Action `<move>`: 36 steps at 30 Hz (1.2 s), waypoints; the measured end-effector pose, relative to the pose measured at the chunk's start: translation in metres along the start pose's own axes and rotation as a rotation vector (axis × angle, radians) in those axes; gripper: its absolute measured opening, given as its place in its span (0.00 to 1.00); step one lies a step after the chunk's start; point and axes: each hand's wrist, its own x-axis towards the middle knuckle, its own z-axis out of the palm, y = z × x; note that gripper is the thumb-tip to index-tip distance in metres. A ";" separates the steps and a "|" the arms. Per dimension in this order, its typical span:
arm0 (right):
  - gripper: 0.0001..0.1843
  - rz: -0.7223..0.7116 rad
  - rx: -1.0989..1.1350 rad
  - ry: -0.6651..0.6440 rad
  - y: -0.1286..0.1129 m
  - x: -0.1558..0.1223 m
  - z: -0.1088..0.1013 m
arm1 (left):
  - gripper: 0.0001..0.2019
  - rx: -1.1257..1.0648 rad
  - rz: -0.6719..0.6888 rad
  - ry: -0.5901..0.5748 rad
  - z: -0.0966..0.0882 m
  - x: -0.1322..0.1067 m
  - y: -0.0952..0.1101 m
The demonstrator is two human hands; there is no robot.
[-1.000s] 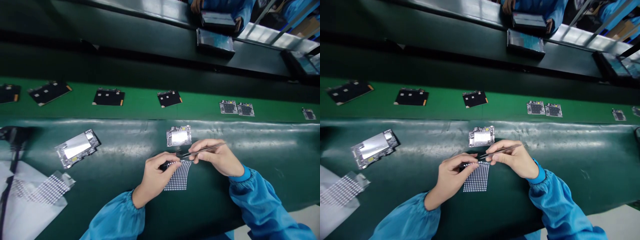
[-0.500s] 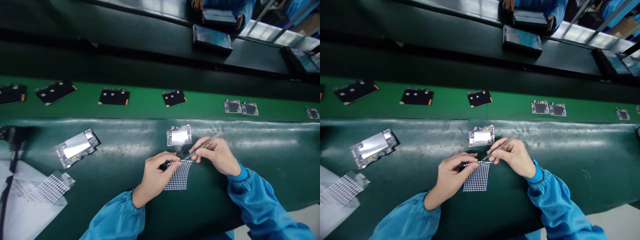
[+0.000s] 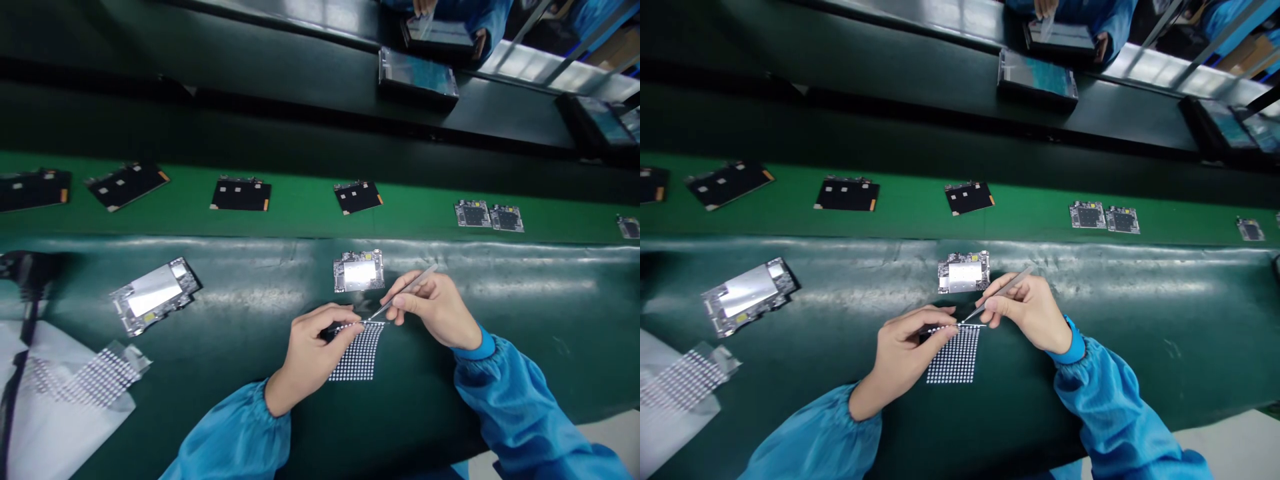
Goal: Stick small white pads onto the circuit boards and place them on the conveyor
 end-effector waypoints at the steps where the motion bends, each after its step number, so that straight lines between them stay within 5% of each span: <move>1: 0.06 -0.015 -0.006 0.017 -0.001 0.004 0.001 | 0.03 0.000 0.001 0.001 0.000 0.000 0.000; 12: 0.06 -0.192 -0.209 0.278 0.001 0.072 0.028 | 0.04 -0.005 -0.017 -0.009 0.002 -0.002 -0.002; 27: 0.06 -0.182 -0.285 0.290 0.013 0.077 0.032 | 0.04 0.001 -0.034 -0.018 0.002 -0.004 -0.003; 36: 0.06 -0.491 -0.615 0.263 0.017 0.062 0.033 | 0.04 0.008 -0.036 -0.011 0.002 -0.003 -0.003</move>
